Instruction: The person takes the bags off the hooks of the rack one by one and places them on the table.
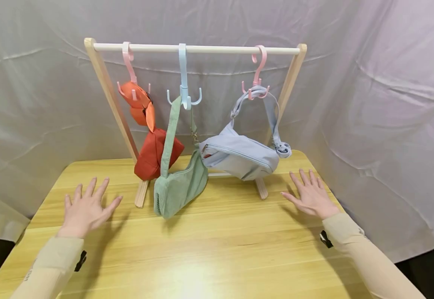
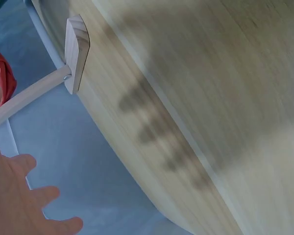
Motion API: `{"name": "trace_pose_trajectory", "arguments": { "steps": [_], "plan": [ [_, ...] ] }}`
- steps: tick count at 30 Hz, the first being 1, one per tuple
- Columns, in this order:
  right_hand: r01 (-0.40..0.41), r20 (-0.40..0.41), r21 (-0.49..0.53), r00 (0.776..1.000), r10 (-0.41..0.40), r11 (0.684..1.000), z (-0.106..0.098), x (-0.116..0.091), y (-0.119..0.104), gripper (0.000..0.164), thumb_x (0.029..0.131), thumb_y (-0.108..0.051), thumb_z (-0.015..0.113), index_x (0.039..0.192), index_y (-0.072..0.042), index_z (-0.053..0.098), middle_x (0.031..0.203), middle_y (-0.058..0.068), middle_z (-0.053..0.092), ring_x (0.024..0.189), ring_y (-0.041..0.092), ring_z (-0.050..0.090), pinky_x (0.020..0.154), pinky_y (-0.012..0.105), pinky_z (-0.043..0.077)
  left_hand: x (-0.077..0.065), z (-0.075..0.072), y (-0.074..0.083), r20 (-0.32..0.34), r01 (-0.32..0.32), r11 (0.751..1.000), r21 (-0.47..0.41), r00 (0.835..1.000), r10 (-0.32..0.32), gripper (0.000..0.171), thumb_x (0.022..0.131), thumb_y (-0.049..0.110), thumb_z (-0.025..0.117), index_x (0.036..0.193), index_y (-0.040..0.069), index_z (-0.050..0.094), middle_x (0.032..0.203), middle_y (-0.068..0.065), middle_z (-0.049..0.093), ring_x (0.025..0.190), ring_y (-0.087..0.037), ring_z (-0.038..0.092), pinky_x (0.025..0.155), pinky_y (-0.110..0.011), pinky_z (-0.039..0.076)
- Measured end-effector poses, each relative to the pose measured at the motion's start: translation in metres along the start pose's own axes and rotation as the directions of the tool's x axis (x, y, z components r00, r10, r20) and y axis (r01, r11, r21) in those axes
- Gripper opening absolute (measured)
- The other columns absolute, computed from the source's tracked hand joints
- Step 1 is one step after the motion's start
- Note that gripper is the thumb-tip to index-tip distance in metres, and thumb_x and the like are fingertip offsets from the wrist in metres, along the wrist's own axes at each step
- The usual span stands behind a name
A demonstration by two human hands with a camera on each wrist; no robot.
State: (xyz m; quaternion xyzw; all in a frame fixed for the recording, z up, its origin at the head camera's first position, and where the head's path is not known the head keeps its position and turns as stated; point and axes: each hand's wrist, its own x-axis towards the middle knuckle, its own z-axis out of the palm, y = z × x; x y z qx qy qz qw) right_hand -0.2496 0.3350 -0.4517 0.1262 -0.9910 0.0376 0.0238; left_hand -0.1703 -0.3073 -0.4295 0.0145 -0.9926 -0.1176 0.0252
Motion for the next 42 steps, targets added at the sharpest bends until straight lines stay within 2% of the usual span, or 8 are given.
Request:
{"name": "trace_pose_trajectory", "arguments": {
  "steps": [10,15,18,21,26,31,37,42],
  "plan": [
    [-0.004,0.005,0.008,1.0,0.004,1.0,-0.004,0.001,-0.009,0.084,0.101,-0.065,0.037,0.159,-0.007,0.026,0.163,0.033,0.019,0.148,0.061,0.012,0.119,0.071,0.015,0.001,-0.001,0.003,-0.064,-0.028,1.0,0.014,0.998,0.029,0.082,0.098,0.069,0.038,0.16,0.015,0.026,0.161,-0.031,0.023,0.138,-0.067,0.02,0.103,-0.085,0.012],
    [0.026,-0.148,0.079,0.989,-0.014,0.997,-0.013,0.002,-0.023,0.071,0.105,-0.053,0.036,0.154,-0.002,0.037,0.157,0.031,0.035,0.145,0.056,0.027,0.118,0.068,0.022,0.004,-0.006,0.011,-0.207,-0.088,0.996,0.024,0.974,0.091,0.071,0.099,0.06,0.046,0.152,0.012,0.04,0.153,-0.031,0.037,0.133,-0.06,0.034,0.103,-0.078,0.025],
    [0.062,-0.307,0.161,0.952,-0.009,0.985,-0.02,0.002,-0.034,0.058,0.106,-0.042,0.041,0.145,0.0,0.049,0.146,0.029,0.049,0.136,0.051,0.043,0.112,0.066,0.033,0.007,-0.013,0.022,-0.303,-0.119,0.993,0.005,0.946,0.115,0.062,0.099,0.049,0.051,0.145,0.008,0.048,0.146,-0.031,0.046,0.128,-0.058,0.043,0.101,-0.074,0.032],
    [0.107,-0.458,0.257,0.888,0.023,0.96,-0.028,0.004,-0.045,0.045,0.105,-0.032,0.046,0.134,0.001,0.057,0.134,0.026,0.059,0.123,0.046,0.055,0.102,0.063,0.043,0.012,-0.022,0.037,-0.432,-0.164,0.986,-0.017,0.891,0.141,0.051,0.097,0.037,0.056,0.136,0.003,0.056,0.136,-0.029,0.056,0.117,-0.055,0.053,0.094,-0.07,0.04],
    [0.222,-0.634,0.348,0.772,0.054,0.911,-0.043,0.007,-0.067,0.032,0.102,-0.019,0.048,0.123,0.002,0.061,0.114,0.022,0.063,0.107,0.039,0.059,0.091,0.052,0.046,0.02,-0.039,0.063,-0.627,-0.251,0.967,-0.039,0.76,0.172,0.037,0.093,0.022,0.059,0.122,0.001,0.065,0.117,-0.023,0.065,0.097,-0.05,0.062,0.079,-0.063,0.047],
    [0.36,-0.746,0.35,0.666,0.024,0.865,-0.057,0.012,-0.094,0.026,0.096,-0.009,0.051,0.115,0.005,0.063,0.102,0.022,0.059,0.095,0.034,0.057,0.086,0.037,0.044,0.028,-0.057,0.093,-0.709,-0.315,0.947,-0.067,0.682,0.177,0.032,0.093,0.02,0.055,0.117,0.002,0.066,0.11,-0.019,0.066,0.092,-0.044,0.062,0.076,-0.057,0.049],
    [0.511,-0.789,0.366,0.614,-0.031,0.778,-0.073,0.018,-0.128,0.026,0.096,-0.007,0.048,0.112,0.008,0.062,0.099,0.024,0.06,0.093,0.031,0.056,0.086,0.029,0.046,0.033,-0.078,0.131,-0.782,-0.423,0.902,-0.08,0.588,0.207,0.029,0.092,0.015,0.053,0.112,0.002,0.067,0.105,-0.018,0.066,0.088,-0.04,0.061,0.073,-0.054,0.049],
    [0.617,-0.801,0.393,0.594,-0.077,0.682,-0.081,0.024,-0.158,0.028,0.096,-0.006,0.046,0.111,0.009,0.063,0.1,0.023,0.063,0.097,0.029,0.059,0.089,0.02,0.045,0.035,-0.089,0.154,-0.783,-0.474,0.879,-0.054,0.566,0.257,0.029,0.091,0.014,0.054,0.114,0.002,0.067,0.108,-0.018,0.066,0.095,-0.04,0.06,0.077,-0.055,0.049]
  ]
}}
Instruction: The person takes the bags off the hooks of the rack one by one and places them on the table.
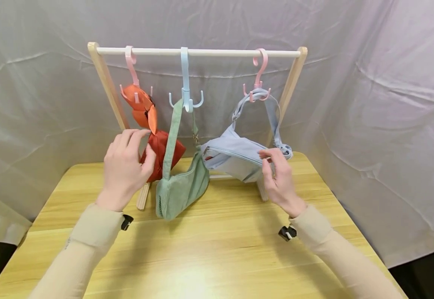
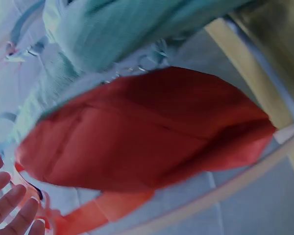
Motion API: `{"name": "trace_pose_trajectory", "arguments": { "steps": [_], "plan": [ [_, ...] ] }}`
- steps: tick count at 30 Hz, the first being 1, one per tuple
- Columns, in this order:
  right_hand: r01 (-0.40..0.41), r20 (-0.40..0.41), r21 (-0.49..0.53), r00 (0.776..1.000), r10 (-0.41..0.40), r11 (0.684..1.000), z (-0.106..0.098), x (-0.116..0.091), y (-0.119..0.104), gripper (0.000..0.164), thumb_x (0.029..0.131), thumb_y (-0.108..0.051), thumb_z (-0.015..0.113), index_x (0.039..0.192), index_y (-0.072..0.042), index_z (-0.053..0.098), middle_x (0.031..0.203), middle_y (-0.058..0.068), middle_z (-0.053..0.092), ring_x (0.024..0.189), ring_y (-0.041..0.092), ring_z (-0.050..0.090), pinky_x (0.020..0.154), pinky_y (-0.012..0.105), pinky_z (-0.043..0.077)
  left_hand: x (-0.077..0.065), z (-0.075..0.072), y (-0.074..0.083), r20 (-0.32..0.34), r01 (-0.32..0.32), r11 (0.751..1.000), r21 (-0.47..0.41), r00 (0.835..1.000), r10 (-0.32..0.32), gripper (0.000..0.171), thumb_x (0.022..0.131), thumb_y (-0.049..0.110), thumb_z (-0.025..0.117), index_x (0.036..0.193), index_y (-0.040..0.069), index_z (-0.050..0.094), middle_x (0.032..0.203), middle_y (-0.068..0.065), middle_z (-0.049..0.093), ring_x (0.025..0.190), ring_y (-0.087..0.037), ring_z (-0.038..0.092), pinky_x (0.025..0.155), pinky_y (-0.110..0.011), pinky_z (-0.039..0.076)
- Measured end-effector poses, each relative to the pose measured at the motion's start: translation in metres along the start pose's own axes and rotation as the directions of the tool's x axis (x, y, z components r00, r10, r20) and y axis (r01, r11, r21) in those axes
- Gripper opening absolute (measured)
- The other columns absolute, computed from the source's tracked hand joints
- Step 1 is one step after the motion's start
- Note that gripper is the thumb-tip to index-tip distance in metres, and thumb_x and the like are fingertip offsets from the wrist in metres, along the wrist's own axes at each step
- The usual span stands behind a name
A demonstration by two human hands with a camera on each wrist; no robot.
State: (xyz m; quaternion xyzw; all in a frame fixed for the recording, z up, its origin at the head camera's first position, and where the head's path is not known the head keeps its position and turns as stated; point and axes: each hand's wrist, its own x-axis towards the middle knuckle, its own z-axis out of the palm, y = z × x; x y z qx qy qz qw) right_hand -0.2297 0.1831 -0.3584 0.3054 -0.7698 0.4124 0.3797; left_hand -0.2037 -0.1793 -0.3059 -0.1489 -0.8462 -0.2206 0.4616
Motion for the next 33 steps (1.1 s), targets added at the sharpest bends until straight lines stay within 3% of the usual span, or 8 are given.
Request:
{"name": "trace_pose_trajectory", "arguments": {
  "steps": [5,10,13,16,20,23,30,33],
  "plan": [
    [-0.046,0.053,0.125,0.998,0.039,0.991,0.02,0.01,-0.018,0.026,0.098,-0.005,0.047,0.114,0.007,0.063,0.103,0.022,0.066,0.1,0.023,0.06,0.089,0.017,0.046,0.008,0.008,0.014,0.036,-0.042,0.999,0.005,0.998,0.042,0.031,0.093,0.014,0.054,0.117,0.001,0.067,0.117,-0.02,0.064,0.105,-0.041,0.058,0.085,-0.057,0.049],
    [-0.183,0.172,0.281,0.975,0.138,0.942,0.038,0.019,-0.033,0.028,0.101,-0.003,0.043,0.118,0.011,0.06,0.107,0.028,0.065,0.101,0.029,0.063,0.088,0.027,0.054,0.012,0.017,0.022,0.043,-0.109,0.993,0.044,0.993,0.107,0.031,0.093,0.015,0.053,0.117,0.0,0.068,0.12,-0.02,0.062,0.112,-0.042,0.054,0.089,-0.056,0.046],
    [-0.307,0.253,0.368,0.941,0.224,0.878,0.047,0.027,-0.041,0.032,0.106,-0.008,0.038,0.122,0.013,0.057,0.111,0.03,0.063,0.106,0.036,0.062,0.09,0.037,0.058,0.015,0.021,0.027,0.053,-0.141,0.987,0.077,0.989,0.138,0.031,0.093,0.016,0.053,0.117,0.0,0.068,0.121,-0.018,0.063,0.116,-0.041,0.052,0.089,-0.056,0.043],
    [-0.43,0.321,0.455,0.896,0.307,0.78,0.054,0.037,-0.047,0.038,0.108,-0.014,0.034,0.127,0.013,0.053,0.114,0.027,0.061,0.112,0.039,0.061,0.095,0.044,0.057,0.016,0.025,0.031,0.066,-0.152,0.984,0.091,0.987,0.147,0.033,0.093,0.016,0.054,0.118,0.001,0.068,0.122,-0.018,0.065,0.119,-0.04,0.052,0.091,-0.057,0.042],
    [-0.526,0.38,0.537,0.849,0.368,0.66,0.062,0.047,-0.052,0.041,0.109,-0.016,0.032,0.129,0.015,0.05,0.117,0.026,0.061,0.111,0.031,0.064,0.1,0.053,0.053,0.016,0.028,0.036,0.067,-0.157,0.984,0.084,0.986,0.152,0.033,0.091,0.015,0.056,0.119,0.0,0.068,0.12,-0.018,0.07,0.117,-0.039,0.055,0.092,-0.055,0.043],
    [-0.558,0.41,0.554,0.829,0.382,0.618,0.067,0.05,-0.053,0.041,0.108,-0.016,0.032,0.13,0.015,0.048,0.121,0.032,0.059,0.109,0.027,0.066,0.1,0.05,0.054,0.015,0.03,0.039,0.058,-0.162,0.983,0.08,0.986,0.158,0.033,0.09,0.013,0.057,0.118,0.0,0.069,0.116,-0.018,0.072,0.113,-0.038,0.057,0.09,-0.054,0.043],
    [-0.6,0.479,0.593,0.799,0.364,0.537,0.077,0.056,-0.054,0.041,0.108,-0.018,0.032,0.134,0.011,0.046,0.132,0.042,0.052,0.124,0.049,0.057,0.104,0.047,0.052,0.018,0.031,0.043,0.043,-0.117,0.986,0.118,0.993,0.112,0.03,0.09,0.015,0.059,0.115,0.003,0.069,0.115,-0.016,0.073,0.11,-0.04,0.058,0.087,-0.054,0.043],
    [-0.638,0.52,0.59,0.769,0.371,0.494,0.081,0.058,-0.056,0.043,0.108,-0.02,0.031,0.136,0.009,0.043,0.136,0.041,0.051,0.129,0.05,0.053,0.108,0.045,0.05,0.019,0.03,0.045,0.068,-0.095,0.99,0.105,0.994,0.088,0.031,0.091,0.016,0.056,0.117,0.004,0.07,0.111,-0.016,0.075,0.108,-0.039,0.058,0.087,-0.053,0.043]
  ]
}}
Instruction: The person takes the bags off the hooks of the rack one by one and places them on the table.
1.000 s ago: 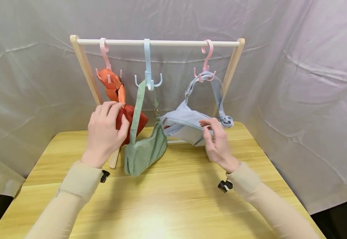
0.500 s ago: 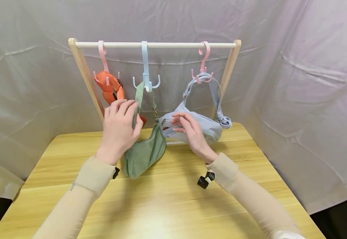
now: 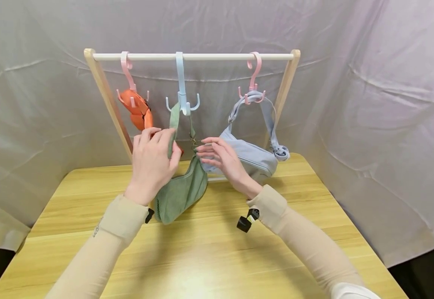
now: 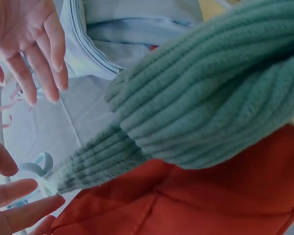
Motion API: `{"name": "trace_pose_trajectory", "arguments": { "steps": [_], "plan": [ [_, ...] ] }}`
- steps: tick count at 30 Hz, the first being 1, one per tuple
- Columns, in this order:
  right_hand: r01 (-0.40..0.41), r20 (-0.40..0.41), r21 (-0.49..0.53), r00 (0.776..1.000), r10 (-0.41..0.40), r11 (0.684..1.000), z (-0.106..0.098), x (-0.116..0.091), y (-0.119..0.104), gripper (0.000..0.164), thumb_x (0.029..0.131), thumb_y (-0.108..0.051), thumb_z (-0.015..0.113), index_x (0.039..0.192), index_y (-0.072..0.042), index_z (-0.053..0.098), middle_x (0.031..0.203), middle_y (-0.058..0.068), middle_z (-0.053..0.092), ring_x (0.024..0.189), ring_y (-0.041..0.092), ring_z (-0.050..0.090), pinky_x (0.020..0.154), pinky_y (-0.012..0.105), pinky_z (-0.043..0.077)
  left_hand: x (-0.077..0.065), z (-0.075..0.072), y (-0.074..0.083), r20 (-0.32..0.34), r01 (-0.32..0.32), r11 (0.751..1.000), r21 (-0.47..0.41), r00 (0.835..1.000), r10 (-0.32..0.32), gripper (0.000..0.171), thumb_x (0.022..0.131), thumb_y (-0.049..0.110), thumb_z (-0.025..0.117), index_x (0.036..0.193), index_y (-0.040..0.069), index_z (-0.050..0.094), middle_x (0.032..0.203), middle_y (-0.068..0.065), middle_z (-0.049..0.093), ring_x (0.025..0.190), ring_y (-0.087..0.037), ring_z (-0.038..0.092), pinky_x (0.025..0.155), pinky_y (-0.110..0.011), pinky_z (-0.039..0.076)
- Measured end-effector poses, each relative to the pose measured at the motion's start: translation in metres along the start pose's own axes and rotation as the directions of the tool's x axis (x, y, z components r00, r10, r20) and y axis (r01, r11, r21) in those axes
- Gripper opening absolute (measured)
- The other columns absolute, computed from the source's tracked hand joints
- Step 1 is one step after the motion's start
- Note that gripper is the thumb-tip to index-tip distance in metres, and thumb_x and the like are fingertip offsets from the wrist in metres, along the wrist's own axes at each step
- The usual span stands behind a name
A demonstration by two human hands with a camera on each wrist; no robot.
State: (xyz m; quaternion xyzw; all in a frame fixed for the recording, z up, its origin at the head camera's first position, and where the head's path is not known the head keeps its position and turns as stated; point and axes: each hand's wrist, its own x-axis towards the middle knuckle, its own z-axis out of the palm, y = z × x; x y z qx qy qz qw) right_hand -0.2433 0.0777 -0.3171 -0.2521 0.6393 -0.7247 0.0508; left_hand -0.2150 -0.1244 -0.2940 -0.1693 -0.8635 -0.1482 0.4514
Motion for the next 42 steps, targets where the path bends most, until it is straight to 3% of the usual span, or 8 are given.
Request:
{"name": "trace_pose_trajectory", "arguments": {
  "steps": [9,14,18,23,28,32,37,42],
  "plan": [
    [-0.16,0.081,0.134,0.985,0.15,0.978,0.014,0.008,0.0,0.048,0.11,-0.023,0.025,0.146,0.007,0.032,0.149,0.039,0.04,0.142,0.05,0.04,0.12,0.053,0.035,0.001,0.004,0.008,0.064,0.019,0.991,-0.132,0.998,-0.01,0.03,0.094,0.014,0.053,0.118,0.004,0.069,0.108,-0.015,0.076,0.106,-0.038,0.059,0.09,-0.054,0.045],
    [-0.214,0.131,0.122,0.972,0.198,0.969,0.018,0.008,0.0,0.055,0.11,-0.03,0.021,0.154,0.003,0.029,0.152,0.033,0.041,0.133,0.032,0.054,0.115,0.041,0.043,0.003,0.006,0.013,0.056,0.0,0.981,-0.196,0.998,0.012,0.03,0.095,0.015,0.051,0.117,0.005,0.069,0.107,-0.015,0.075,0.107,-0.036,0.058,0.089,-0.053,0.046],
    [-0.212,0.194,0.17,0.965,0.178,0.962,0.017,0.006,0.002,0.052,0.11,-0.031,0.019,0.145,0.0,0.039,0.126,0.014,0.066,0.107,0.015,0.063,0.096,0.03,0.05,0.004,0.007,0.017,0.078,0.018,0.961,-0.274,0.997,0.003,0.03,0.097,0.016,0.051,0.119,0.006,0.069,0.109,-0.013,0.074,0.109,-0.034,0.058,0.088,-0.051,0.046],
    [-0.183,0.259,0.249,0.959,0.117,0.951,0.012,0.003,0.004,0.042,0.11,-0.032,0.018,0.125,-0.011,0.051,0.088,-0.003,0.069,0.083,0.014,0.065,0.087,0.034,0.053,0.007,0.008,0.02,0.119,0.085,0.922,-0.377,0.992,-0.043,0.032,0.097,0.015,0.052,0.123,0.007,0.069,0.116,-0.01,0.073,0.112,-0.032,0.058,0.092,-0.049,0.047],
    [-0.194,0.239,0.27,0.962,0.129,0.943,0.008,0.001,-0.003,0.04,0.11,-0.032,0.018,0.121,-0.012,0.051,0.075,-0.001,0.064,0.07,0.014,0.059,0.078,0.031,0.052,0.015,0.011,0.016,0.118,0.161,0.862,-0.48,0.986,-0.118,0.033,0.099,0.014,0.051,0.127,0.006,0.065,0.119,-0.011,0.072,0.103,-0.03,0.059,0.09,-0.043,0.046],
    [-0.217,0.223,0.257,0.961,0.161,0.942,0.004,0.001,-0.008,0.04,0.11,-0.033,0.019,0.117,-0.011,0.053,0.071,0.0,0.061,0.062,0.013,0.055,0.074,0.031,0.05,0.022,0.015,0.011,0.123,0.237,0.786,-0.571,0.971,-0.203,0.038,0.099,0.012,0.05,0.136,0.005,0.054,0.125,-0.012,0.066,0.098,-0.028,0.056,0.086,-0.038,0.043],
    [-0.22,0.206,0.249,0.964,0.17,0.943,-0.002,-0.001,-0.013,0.04,0.11,-0.032,0.019,0.107,-0.012,0.054,0.066,-0.002,0.057,0.056,0.011,0.051,0.071,0.028,0.05,0.031,0.019,0.007,0.168,0.318,0.695,-0.645,0.946,-0.278,0.044,0.102,0.014,0.047,0.145,0.006,0.041,0.138,-0.013,0.054,0.122,-0.028,0.055,0.105,-0.043,0.045],
    [-0.202,0.187,0.248,0.97,0.158,0.947,-0.006,0.001,-0.02,0.041,0.11,-0.03,0.021,0.095,-0.011,0.054,0.061,-0.003,0.054,0.05,0.009,0.045,0.064,0.027,0.046,0.045,0.018,0.002,0.266,0.413,0.638,-0.65,0.91,-0.318,0.046,0.106,0.024,0.04,0.149,0.01,0.035,0.148,-0.012,0.045,0.138,-0.026,0.047,0.118,-0.044,0.038]
  ]
}}
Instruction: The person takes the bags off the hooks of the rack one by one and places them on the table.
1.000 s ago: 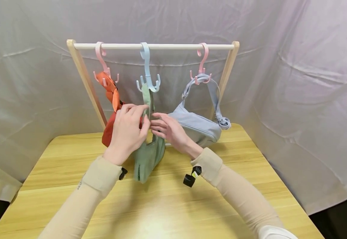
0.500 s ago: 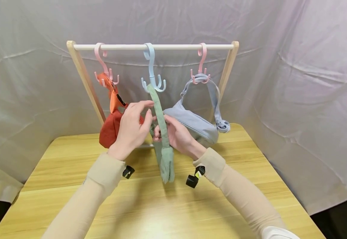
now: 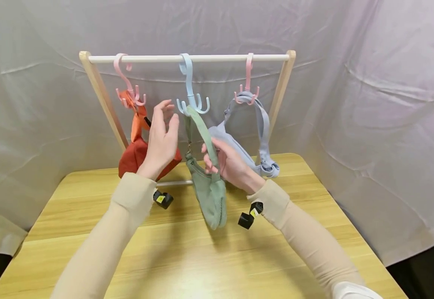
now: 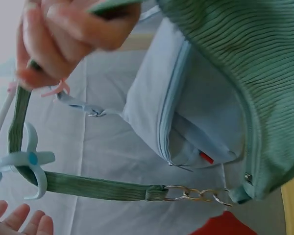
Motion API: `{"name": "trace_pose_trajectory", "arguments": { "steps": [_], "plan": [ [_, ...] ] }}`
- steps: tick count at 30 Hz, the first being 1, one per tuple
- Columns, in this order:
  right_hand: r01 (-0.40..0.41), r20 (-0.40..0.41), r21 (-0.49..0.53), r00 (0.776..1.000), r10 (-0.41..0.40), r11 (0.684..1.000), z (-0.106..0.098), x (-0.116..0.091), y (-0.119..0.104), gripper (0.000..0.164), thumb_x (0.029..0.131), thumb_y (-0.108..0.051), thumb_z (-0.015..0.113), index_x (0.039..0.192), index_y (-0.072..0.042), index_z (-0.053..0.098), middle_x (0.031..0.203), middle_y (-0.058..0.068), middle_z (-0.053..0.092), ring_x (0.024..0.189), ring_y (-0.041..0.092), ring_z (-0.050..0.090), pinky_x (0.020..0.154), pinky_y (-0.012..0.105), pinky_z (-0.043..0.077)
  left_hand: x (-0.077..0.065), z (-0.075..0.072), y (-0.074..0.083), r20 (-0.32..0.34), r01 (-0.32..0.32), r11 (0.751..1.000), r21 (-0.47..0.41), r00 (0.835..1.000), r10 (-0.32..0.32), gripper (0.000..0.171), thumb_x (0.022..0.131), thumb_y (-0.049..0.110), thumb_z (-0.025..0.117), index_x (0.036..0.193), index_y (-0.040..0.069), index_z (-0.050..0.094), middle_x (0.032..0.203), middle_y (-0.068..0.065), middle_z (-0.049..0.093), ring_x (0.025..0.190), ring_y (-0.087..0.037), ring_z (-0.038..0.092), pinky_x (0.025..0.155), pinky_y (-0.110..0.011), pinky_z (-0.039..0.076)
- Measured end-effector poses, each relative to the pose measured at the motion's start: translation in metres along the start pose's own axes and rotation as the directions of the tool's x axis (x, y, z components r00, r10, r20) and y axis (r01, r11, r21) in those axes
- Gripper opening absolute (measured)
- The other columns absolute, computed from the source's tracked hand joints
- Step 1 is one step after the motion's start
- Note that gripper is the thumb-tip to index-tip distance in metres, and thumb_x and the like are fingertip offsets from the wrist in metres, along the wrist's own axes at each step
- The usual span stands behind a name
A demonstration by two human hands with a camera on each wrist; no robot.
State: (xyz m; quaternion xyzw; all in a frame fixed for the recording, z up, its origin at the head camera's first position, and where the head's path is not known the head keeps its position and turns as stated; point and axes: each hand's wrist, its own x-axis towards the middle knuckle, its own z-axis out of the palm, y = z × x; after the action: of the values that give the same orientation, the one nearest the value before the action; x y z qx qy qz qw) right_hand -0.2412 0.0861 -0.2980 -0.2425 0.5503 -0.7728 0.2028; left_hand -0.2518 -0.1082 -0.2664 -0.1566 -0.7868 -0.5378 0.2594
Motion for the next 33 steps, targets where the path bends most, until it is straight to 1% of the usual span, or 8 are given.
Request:
{"name": "trace_pose_trajectory", "arguments": {
  "steps": [5,10,13,17,21,26,29,33],
  "plan": [
    [-0.005,-0.002,-0.014,1.0,0.005,1.0,-0.002,0.002,-0.01,0.044,0.11,-0.031,0.021,0.086,-0.013,0.053,0.056,-0.003,0.051,0.044,0.008,0.041,0.061,0.027,0.042,0.017,-0.003,0.003,0.065,0.123,0.992,0.013,0.99,-0.123,0.052,0.109,0.039,0.031,0.155,0.013,0.03,0.158,-0.01,0.038,0.148,-0.023,0.036,0.124,-0.043,0.028],
    [0.002,0.005,0.005,1.0,-0.002,1.0,-0.007,0.003,-0.015,0.046,0.11,-0.029,0.019,0.079,-0.013,0.049,0.055,-0.003,0.046,0.042,0.008,0.038,0.059,0.028,0.041,0.034,-0.001,0.002,0.138,0.223,0.975,0.019,0.965,-0.224,0.06,0.109,0.049,0.018,0.156,0.014,0.03,0.156,-0.011,0.043,0.146,-0.026,0.041,0.126,-0.043,0.025],
    [-0.005,0.005,0.003,1.0,0.005,1.0,-0.01,0.004,-0.017,0.047,0.11,-0.03,0.018,0.076,-0.012,0.044,0.054,-0.003,0.042,0.042,0.009,0.036,0.06,0.027,0.04,0.04,0.001,-0.001,0.195,0.283,0.959,0.007,0.94,-0.279,0.067,0.108,0.052,0.011,0.154,0.011,0.036,0.153,-0.014,0.049,0.144,-0.028,0.045,0.125,-0.042,0.026],
    [-0.017,-0.006,-0.014,1.0,0.017,1.0,-0.015,0.008,-0.018,0.049,0.11,-0.033,0.019,0.069,-0.012,0.038,0.054,-0.004,0.038,0.043,0.008,0.035,0.062,0.027,0.04,0.045,0.002,-0.006,0.281,0.378,0.925,-0.044,0.893,-0.352,0.078,0.106,0.057,0.003,0.153,0.007,0.04,0.152,-0.017,0.05,0.144,-0.029,0.046,0.126,-0.038,0.027],
    [-0.026,-0.03,-0.015,0.999,0.026,1.0,-0.02,0.013,-0.018,0.053,0.11,-0.035,0.02,0.064,-0.013,0.037,0.053,-0.004,0.037,0.042,0.008,0.034,0.062,0.027,0.04,0.046,0.0,-0.01,0.363,0.416,0.906,-0.072,0.857,-0.365,0.086,0.104,0.059,-0.004,0.151,0.003,0.041,0.145,-0.024,0.055,0.14,-0.03,0.05,0.125,-0.036,0.027],
    [-0.057,-0.07,-0.026,0.996,0.055,0.998,-0.024,0.018,-0.019,0.056,0.109,-0.039,0.023,0.063,-0.014,0.042,0.051,-0.005,0.037,0.04,0.007,0.034,0.06,0.026,0.04,0.046,-0.001,-0.009,0.38,0.436,0.899,-0.051,0.841,-0.386,0.095,0.102,0.064,-0.004,0.137,-0.001,0.057,0.13,-0.022,0.066,0.127,-0.029,0.06,0.122,-0.037,0.032],
    [-0.071,-0.089,-0.033,0.994,0.068,0.997,-0.025,0.02,-0.019,0.054,0.109,-0.039,0.025,0.066,-0.014,0.046,0.05,-0.006,0.036,0.039,0.006,0.033,0.059,0.025,0.04,0.048,-0.001,-0.009,0.395,0.46,0.888,-0.01,0.817,-0.419,0.1,0.101,0.067,-0.002,0.127,-0.003,0.064,0.108,-0.011,0.075,0.11,-0.023,0.068,0.115,-0.039,0.039],
    [-0.066,-0.128,-0.038,0.99,0.061,0.997,-0.023,0.026,-0.021,0.048,0.109,-0.036,0.029,0.073,-0.013,0.05,0.049,-0.005,0.036,0.038,0.006,0.032,0.056,0.024,0.04,0.052,-0.003,-0.009,0.438,0.495,0.869,0.01,0.779,-0.449,0.103,0.1,0.069,-0.001,0.119,-0.008,0.064,0.083,0.003,0.072,0.084,-0.013,0.068,0.098,-0.036,0.047]
  ]
}}
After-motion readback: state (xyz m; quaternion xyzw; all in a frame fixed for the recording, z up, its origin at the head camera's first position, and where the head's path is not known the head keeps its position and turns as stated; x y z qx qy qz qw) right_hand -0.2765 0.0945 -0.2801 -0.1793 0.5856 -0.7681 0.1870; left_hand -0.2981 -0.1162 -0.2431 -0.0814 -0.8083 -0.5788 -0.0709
